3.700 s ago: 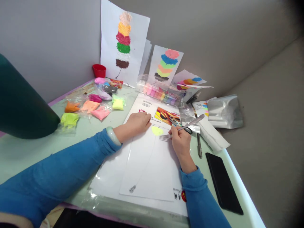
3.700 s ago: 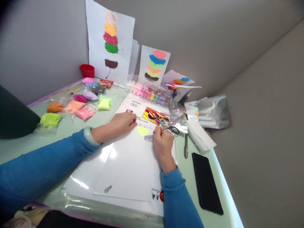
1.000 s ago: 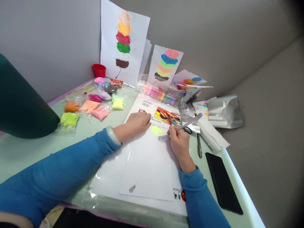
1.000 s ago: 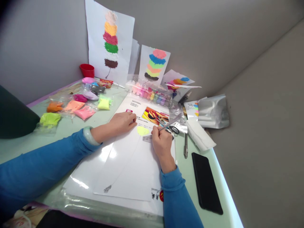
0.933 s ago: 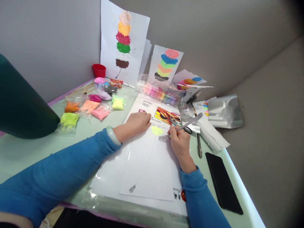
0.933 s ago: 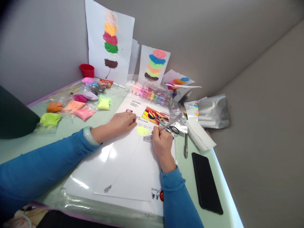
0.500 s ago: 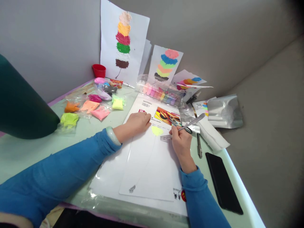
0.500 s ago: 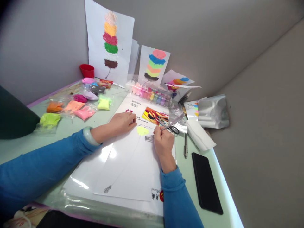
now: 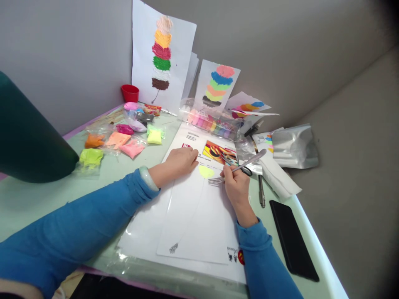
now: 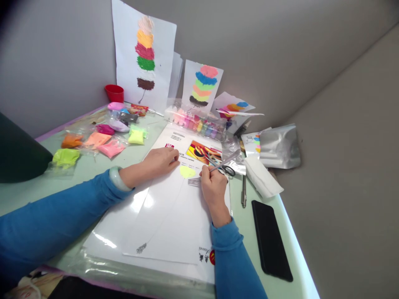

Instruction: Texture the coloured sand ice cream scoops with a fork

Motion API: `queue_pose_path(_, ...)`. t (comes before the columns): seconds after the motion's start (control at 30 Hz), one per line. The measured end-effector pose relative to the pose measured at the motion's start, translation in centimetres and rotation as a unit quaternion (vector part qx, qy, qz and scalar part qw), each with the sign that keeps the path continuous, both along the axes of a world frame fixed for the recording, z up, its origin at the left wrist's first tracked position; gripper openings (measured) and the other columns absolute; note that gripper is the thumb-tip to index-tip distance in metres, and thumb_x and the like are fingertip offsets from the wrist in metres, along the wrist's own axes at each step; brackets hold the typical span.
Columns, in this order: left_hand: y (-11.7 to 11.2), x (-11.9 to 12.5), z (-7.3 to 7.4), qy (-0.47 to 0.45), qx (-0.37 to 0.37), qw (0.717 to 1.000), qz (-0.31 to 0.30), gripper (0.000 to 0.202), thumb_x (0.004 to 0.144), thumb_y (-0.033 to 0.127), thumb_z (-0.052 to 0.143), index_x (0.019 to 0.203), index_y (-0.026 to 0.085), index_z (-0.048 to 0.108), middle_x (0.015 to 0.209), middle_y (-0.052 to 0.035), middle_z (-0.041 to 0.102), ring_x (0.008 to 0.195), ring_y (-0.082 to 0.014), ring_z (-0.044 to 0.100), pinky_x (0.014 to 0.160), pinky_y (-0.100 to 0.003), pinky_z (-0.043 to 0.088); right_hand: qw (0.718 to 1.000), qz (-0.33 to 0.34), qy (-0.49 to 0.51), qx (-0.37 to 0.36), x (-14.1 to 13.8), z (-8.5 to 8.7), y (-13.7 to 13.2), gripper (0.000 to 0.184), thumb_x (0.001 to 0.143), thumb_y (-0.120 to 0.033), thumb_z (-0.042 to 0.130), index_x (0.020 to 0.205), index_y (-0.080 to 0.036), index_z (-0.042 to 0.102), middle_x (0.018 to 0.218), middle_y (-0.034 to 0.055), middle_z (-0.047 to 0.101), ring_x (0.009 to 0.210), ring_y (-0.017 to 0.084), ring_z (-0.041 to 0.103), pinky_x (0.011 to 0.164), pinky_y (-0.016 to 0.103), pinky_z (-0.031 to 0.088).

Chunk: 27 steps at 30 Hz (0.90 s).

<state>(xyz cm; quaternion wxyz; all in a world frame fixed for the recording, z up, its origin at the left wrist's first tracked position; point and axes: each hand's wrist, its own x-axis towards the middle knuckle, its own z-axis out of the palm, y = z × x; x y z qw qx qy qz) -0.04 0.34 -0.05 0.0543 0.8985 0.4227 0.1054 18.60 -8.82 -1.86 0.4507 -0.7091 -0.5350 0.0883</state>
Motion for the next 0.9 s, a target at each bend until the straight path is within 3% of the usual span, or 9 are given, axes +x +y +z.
queue_pose_path(0.9, 0.05, 0.0, -0.31, -0.006, 0.012, 1.0, -0.001, 0.022, 0.09, 0.032, 0.041, 0.092, 0.019, 0.059, 0.095, -0.0068, 0.066, 0.088, -0.0215, 0.061, 0.065, -0.031, 0.041, 1.0, 0.017, 0.006, -0.02, 0.09, -0.05, 0.15, 0.036, 0.084, -0.042, 0.049, 0.06, -0.019, 0.064, 0.059, 0.0023, 0.065, 0.059, 0.017, 0.06, 0.064, 0.028, 0.042)
